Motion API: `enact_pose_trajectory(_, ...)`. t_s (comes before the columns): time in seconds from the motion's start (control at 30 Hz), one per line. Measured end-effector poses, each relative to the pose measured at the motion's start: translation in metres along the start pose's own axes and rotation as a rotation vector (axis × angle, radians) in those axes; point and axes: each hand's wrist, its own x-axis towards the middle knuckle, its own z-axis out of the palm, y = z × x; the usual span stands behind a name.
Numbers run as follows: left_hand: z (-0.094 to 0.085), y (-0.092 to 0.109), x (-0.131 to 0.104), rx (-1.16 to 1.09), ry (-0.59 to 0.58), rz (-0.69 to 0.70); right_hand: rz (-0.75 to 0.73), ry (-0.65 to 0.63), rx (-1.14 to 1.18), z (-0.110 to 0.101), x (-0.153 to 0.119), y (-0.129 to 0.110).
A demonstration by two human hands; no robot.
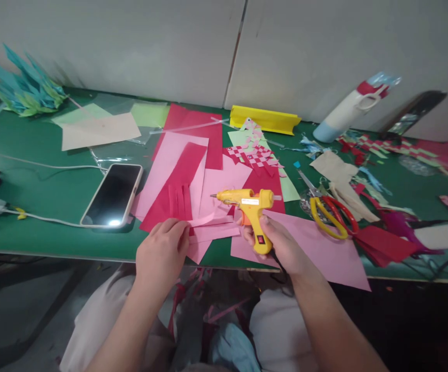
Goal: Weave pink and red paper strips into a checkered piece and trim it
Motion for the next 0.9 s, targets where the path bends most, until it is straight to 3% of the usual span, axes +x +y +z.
enact_pose_trajectory(0.2,0.001,-0.001,-0.004,0.076,-0.002,0.074,-0.036,0.186,0.042,-0.008,0.002,-0.001)
enact_pose_trajectory(0.63,0.003,0.007,-0.007,0.249,-0.01,0.156,-0.029,0.134,0.029,-0.012,0.0,0.001)
enact_pose_trajectory(0.9,0.004,0.0,-0.009,0.138,0.044,0.131,-0.035,0.166,0.023,-0.009,0.001,0.003)
